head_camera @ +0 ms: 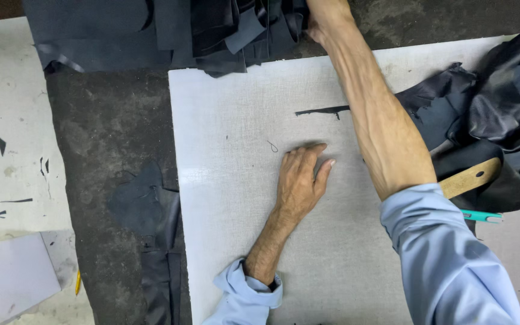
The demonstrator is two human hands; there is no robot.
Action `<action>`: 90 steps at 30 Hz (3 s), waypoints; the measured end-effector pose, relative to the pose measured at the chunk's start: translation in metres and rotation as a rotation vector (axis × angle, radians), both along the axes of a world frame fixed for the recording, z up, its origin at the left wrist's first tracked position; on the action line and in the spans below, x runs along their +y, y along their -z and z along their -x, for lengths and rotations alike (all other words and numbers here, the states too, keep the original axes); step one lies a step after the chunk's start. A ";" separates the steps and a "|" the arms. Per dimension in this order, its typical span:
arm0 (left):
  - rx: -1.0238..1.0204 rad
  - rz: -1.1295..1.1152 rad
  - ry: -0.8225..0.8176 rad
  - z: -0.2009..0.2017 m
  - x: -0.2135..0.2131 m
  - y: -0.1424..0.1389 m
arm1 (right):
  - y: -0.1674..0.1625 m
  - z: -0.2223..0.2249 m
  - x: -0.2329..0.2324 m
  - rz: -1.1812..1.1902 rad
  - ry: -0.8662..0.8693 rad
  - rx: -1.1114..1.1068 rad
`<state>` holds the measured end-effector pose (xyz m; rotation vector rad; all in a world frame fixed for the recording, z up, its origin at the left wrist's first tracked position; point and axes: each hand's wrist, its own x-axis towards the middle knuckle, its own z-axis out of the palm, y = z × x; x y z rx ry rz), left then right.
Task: The person uses a cardboard template and a utility knife to cut shapes from black fabric on a worktable. After cutting, they stack the pieces, roll them, tie the bundle with a strip of fabric, and mark it with a chalk-like tool.
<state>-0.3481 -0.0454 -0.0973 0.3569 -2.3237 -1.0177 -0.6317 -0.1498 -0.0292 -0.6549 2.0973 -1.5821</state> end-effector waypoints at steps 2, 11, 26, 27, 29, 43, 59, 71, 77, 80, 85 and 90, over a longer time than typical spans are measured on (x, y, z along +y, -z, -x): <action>0.009 -0.086 -0.012 -0.001 0.000 0.004 | 0.001 -0.013 0.018 0.194 0.007 -0.195; 0.412 0.203 -0.203 -0.004 0.001 0.010 | -0.005 -0.092 0.112 0.364 0.103 -0.619; -0.039 0.230 0.021 -0.050 0.036 -0.114 | 0.026 -0.270 0.340 0.312 0.305 -0.823; -0.067 0.249 0.035 -0.059 0.044 -0.117 | 0.026 -0.285 0.354 0.294 0.319 -0.846; -0.143 0.279 0.065 -0.078 0.059 -0.118 | 0.029 -0.313 0.378 0.275 0.348 -0.893; -0.393 0.508 0.188 -0.139 0.107 -0.089 | 0.055 -0.388 0.456 0.122 0.294 -0.818; -0.494 0.526 0.387 -0.112 0.090 -0.112 | 0.071 -0.405 0.493 0.075 0.177 -0.578; -0.543 0.187 0.360 -0.097 0.064 -0.122 | 0.059 -0.401 0.497 0.067 0.240 -0.412; -0.425 0.693 0.220 -0.114 0.114 -0.096 | 0.052 -0.402 0.491 -0.032 0.255 -0.371; -0.470 0.664 0.246 -0.111 0.110 -0.087 | 0.048 -0.402 0.489 -0.076 0.264 -0.300; -0.520 0.735 0.325 -0.102 0.092 -0.089 | 0.035 -0.395 0.484 -0.039 0.283 0.006; -0.617 0.192 0.427 -0.070 0.028 -0.109 | 0.015 -0.364 0.476 -0.167 0.264 0.533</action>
